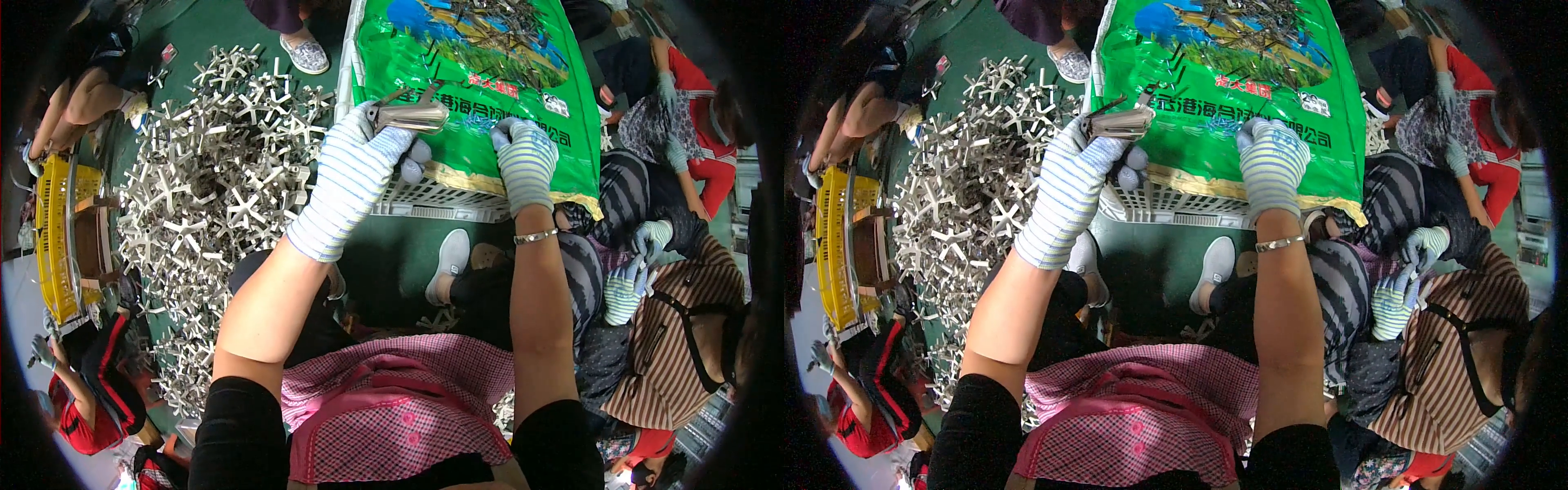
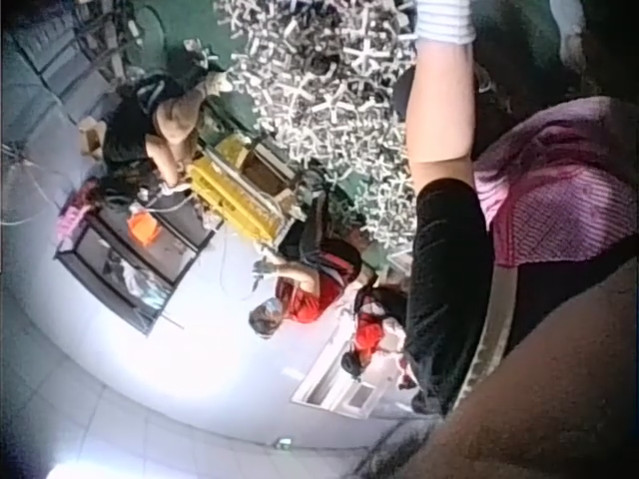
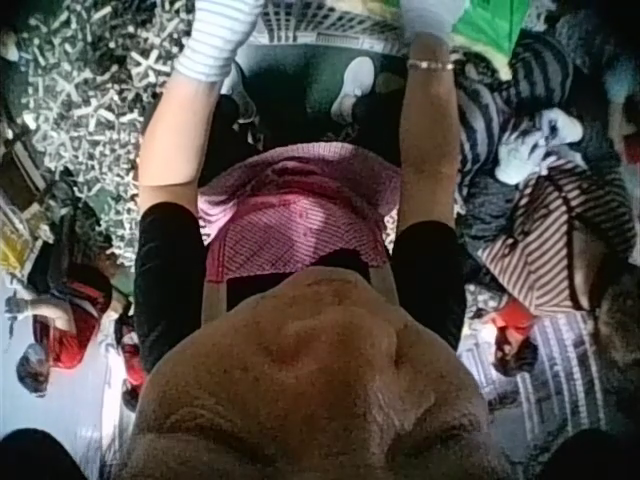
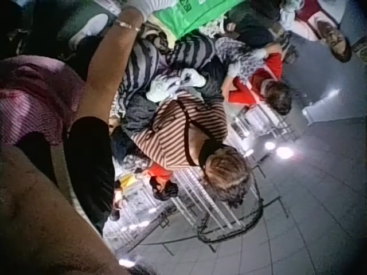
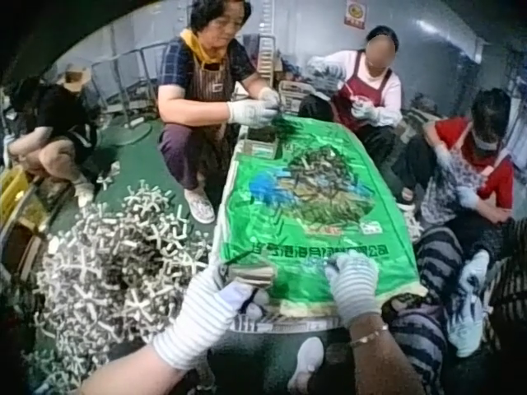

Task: The person assembles small plastic components and metal clips by hand, taking them from a plastic crate and joining them together.

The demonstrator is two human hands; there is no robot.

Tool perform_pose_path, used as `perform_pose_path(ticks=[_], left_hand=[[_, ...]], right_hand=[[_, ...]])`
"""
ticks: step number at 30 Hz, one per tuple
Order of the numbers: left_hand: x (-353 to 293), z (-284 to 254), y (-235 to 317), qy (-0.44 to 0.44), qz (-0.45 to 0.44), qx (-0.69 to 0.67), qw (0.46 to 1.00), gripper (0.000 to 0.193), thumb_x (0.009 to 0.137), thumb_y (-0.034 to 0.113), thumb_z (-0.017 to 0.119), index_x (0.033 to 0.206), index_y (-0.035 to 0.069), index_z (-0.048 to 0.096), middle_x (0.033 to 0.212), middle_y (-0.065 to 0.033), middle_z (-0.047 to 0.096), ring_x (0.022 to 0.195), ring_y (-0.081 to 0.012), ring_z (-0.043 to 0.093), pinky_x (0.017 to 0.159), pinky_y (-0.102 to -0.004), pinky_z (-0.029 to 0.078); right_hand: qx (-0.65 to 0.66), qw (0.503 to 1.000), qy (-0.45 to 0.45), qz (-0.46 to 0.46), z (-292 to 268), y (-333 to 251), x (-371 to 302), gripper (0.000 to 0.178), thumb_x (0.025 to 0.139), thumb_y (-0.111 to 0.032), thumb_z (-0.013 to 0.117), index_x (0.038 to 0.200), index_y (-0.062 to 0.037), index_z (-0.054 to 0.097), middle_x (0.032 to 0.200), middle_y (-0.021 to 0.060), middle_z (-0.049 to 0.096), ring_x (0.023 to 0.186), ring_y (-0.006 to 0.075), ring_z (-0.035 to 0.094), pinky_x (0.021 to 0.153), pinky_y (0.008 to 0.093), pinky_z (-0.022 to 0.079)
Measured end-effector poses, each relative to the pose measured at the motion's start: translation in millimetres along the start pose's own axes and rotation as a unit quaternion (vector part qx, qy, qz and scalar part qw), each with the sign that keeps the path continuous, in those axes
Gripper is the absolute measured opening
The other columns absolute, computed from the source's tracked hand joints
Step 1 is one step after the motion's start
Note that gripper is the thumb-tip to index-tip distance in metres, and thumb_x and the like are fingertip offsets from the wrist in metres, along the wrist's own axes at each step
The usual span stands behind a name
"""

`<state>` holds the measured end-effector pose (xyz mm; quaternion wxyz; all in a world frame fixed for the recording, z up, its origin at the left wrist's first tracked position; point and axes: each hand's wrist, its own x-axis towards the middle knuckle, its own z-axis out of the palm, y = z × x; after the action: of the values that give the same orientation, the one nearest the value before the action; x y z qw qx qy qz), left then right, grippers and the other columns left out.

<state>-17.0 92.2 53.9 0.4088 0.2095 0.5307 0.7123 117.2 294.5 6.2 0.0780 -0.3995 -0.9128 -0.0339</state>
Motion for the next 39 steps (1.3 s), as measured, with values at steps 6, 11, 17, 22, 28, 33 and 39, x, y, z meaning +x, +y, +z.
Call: perform_pose_path(ticks=[6, 11, 17, 22, 28, 33, 39], left_hand=[[1, -1, -2, 0.018, -0.001, -0.012, 1.0, 0.031, 0.091, 0.009, 0.053, 0.121, 0.002, 0.051, 0.079, -0.0075, 0.063, 0.056, -0.0093, 0.056, 0.053, -0.0214, 0.049], [0, 2, -1, 0.009, -0.02, 0.01, 1.0, 0.028, 0.091, 0.008, 0.052, 0.118, 0.002, 0.054, 0.079, -0.0066, 0.063, 0.058, -0.009, 0.057, 0.053, -0.0211, 0.048], [2, 0, -2, 0.015, -0.016, 0.023, 0.999, 0.025, 0.091, 0.01, 0.053, 0.115, 0.003, 0.056, 0.076, -0.0054, 0.063, 0.056, -0.0083, 0.056, 0.053, -0.0204, 0.047], [1, 5, 0, 0.012, -0.027, 0.032, 0.999, 0.024, 0.091, 0.012, 0.054, 0.114, 0.003, 0.058, 0.076, -0.0048, 0.063, 0.056, -0.0079, 0.056, 0.052, -0.0201, 0.046], [1, 6, -1, 0.007, -0.02, 0.024, 0.999, 0.024, 0.091, 0.014, 0.055, 0.112, 0.003, 0.058, 0.074, -0.0042, 0.063, 0.056, -0.0077, 0.055, 0.052, -0.0199, 0.046], [0, 3, -1, 0.01, -0.016, 0.024, 1.0, 0.023, 0.091, 0.012, 0.055, 0.113, 0.003, 0.057, 0.075, -0.004, 0.062, 0.056, -0.0075, 0.055, 0.053, -0.0197, 0.046], [-1, 1, 0, 0.006, -0.013, -0.008, 1.0, 0.024, 0.092, 0.012, 0.055, 0.114, 0.003, 0.057, 0.076, -0.0042, 0.062, 0.057, -0.0073, 0.055, 0.053, -0.0197, 0.046]], right_hand=[[0.166, 0.981, -0.059, 0.087, -17, 4, -5, 0.02, 0.081, -0.03, 0.065, 0.092, -0.0133, 0.07, 0.093, 0.0121, 0.068, 0.087, 0.0298, 0.065, 0.078, 0.0397, 0.05], [0.163, 0.984, -0.041, 0.061, -9, 5, -6, 0.018, 0.081, -0.026, 0.065, 0.094, -0.0145, 0.07, 0.096, 0.0139, 0.067, 0.087, 0.0304, 0.064, 0.078, 0.0401, 0.05], [0.106, 0.993, -0.043, 0.036, -16, 25, -12, 0.024, 0.08, -0.025, 0.066, 0.102, -0.0159, 0.069, 0.102, 0.0136, 0.066, 0.092, 0.0301, 0.063, 0.082, 0.0397, 0.049], [0.091, 0.995, -0.039, 0.01, -18, 24, -8, 0.027, 0.08, -0.028, 0.065, 0.105, -0.0169, 0.068, 0.103, 0.0136, 0.065, 0.095, 0.0301, 0.062, 0.084, 0.0406, 0.048], [-0.002, 1.0, -0.023, -0.018, -11, 13, -3, 0.025, 0.081, -0.032, 0.064, 0.102, -0.0201, 0.069, 0.101, 0.0105, 0.065, 0.093, 0.0279, 0.062, 0.082, 0.041, 0.049], [-0.048, 0.997, -0.061, -0.002, -7, 7, -2, 0.018, 0.081, -0.033, 0.064, 0.094, -0.0213, 0.071, 0.094, 0.0092, 0.066, 0.09, 0.0263, 0.063, 0.078, 0.0399, 0.05], [-0.027, 0.998, -0.06, 0.015, -15, 9, -5, 0.018, 0.08, -0.032, 0.065, 0.089, -0.0176, 0.071, 0.089, 0.0099, 0.067, 0.083, 0.0275, 0.064, 0.074, 0.04, 0.05]])
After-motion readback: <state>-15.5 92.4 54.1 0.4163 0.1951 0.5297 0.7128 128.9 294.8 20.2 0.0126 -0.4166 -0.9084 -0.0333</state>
